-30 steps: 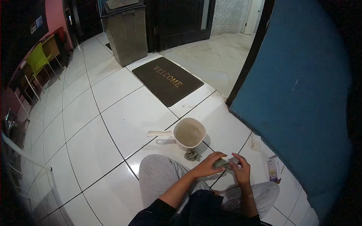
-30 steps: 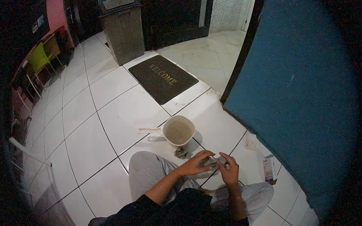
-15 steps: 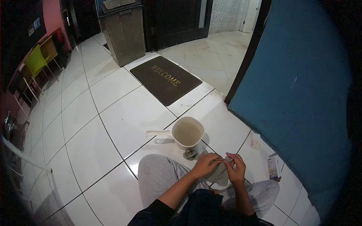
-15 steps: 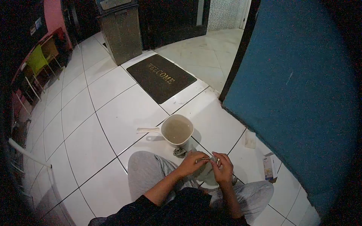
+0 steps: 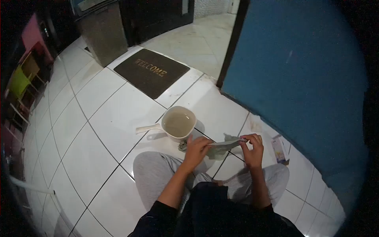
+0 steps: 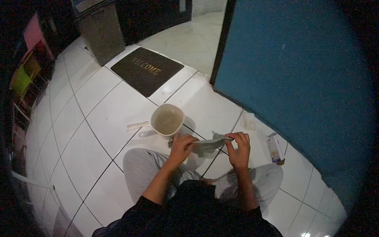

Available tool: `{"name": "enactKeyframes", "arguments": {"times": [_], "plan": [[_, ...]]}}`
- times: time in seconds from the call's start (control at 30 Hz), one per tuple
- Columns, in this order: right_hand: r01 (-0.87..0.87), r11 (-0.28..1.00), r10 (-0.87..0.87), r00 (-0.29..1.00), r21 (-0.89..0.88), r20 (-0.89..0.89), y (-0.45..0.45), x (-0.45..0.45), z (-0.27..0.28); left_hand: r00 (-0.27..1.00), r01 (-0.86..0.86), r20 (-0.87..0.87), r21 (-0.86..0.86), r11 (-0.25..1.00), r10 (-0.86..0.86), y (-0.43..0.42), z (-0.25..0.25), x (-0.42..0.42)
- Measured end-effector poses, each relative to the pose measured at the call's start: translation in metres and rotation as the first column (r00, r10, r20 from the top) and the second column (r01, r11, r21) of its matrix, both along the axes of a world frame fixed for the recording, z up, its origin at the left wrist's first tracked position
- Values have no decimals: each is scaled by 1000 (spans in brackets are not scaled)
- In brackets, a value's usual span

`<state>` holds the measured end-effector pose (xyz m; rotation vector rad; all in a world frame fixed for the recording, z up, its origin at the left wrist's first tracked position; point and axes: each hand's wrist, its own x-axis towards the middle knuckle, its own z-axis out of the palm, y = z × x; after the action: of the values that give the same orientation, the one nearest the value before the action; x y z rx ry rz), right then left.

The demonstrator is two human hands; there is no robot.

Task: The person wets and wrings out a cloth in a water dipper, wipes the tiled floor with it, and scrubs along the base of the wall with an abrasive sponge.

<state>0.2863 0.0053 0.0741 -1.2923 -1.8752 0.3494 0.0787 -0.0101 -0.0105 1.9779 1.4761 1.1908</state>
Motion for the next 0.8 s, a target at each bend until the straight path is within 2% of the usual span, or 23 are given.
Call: {"name": "enactKeyframes", "arguments": {"times": [0.07, 0.1, 0.17, 0.2, 0.27, 0.3, 0.33, 0.4, 0.43, 0.5, 0.53, 0.6, 0.63, 0.67, 0.7, 0.73, 0.77, 0.8], "plan": [[24, 1000, -24, 1000, -3, 1, -3, 8, 5, 991, -35, 132, 47, 998, 28, -2, 11, -5], [26, 1000, -26, 1000, -5, 0, -5, 12, 7, 992, -24, 129, 47, 999, 17, -4, 15, -4], [21, 999, -22, 1000, -35, -20, -10, 23, 4, 926, 6, 376, -112, 994, 37, -8, 20, -2], [-17, 1000, 17, 1000, -4, 5, -12, 28, 3, 924, 19, 383, -57, 998, 4, -7, 19, -2], [-52, 998, 51, 998, 27, 29, -19, 36, 5, 930, 45, 367, -59, 997, -20, -11, 18, -4], [-84, 976, 64, 992, -198, -104, -26, 40, 9, 935, 63, 353, -63, 996, -37, -14, 21, -5], [-143, 902, 48, 971, -407, -234, -32, 44, 12, 935, 67, 351, -63, 996, -40, -19, 25, -5], [-178, 874, 93, 974, -451, -205, -37, 60, 7, 929, 116, 367, -188, 975, -39, -27, 32, -6], [-212, 842, 143, 974, -497, -173, -38, 65, 7, 930, 120, 364, -187, 975, -45, -28, 31, -5], [-235, 816, 144, 968, -528, -208, -40, 68, 4, 855, 163, 518, -229, 960, -21, -29, 29, -4], [-262, 794, 135, 956, -549, -262, -37, 69, -5, 857, 165, 515, -229, 959, -25, -26, 30, -2], [-291, 768, 123, 942, -571, -314, -30, 69, -14, 933, 81, 359, -292, 953, 31, -20, 33, 2], [-200, 775, 138, 979, -600, -148, -22, 63, -17, 935, 78, 352, -295, 952, 33, -15, 25, 5], [-109, 784, 153, 988, -612, 19, -16, 59, -19, 985, -126, 104, -122, 984, 139, -7, 8, 10], [-120, 784, 157, 988, -610, 8, -11, 58, -23, 949, -276, -127, 104, 956, 288, -3, 0, 14], [-119, 864, 191, 976, -490, 99, -5, 59, -26, 933, -283, -220, 45, 958, 286, -4, 3, 19], [-128, 924, 209, 959, -361, 194, 0, 59, -27, 929, -287, -230, 48, 957, 290, -6, -2, 24], [-141, 885, 222, 966, -444, 134, 6, 58, -12, 914, -267, -312, 21, 963, 260, -9, -9, 30]]}}
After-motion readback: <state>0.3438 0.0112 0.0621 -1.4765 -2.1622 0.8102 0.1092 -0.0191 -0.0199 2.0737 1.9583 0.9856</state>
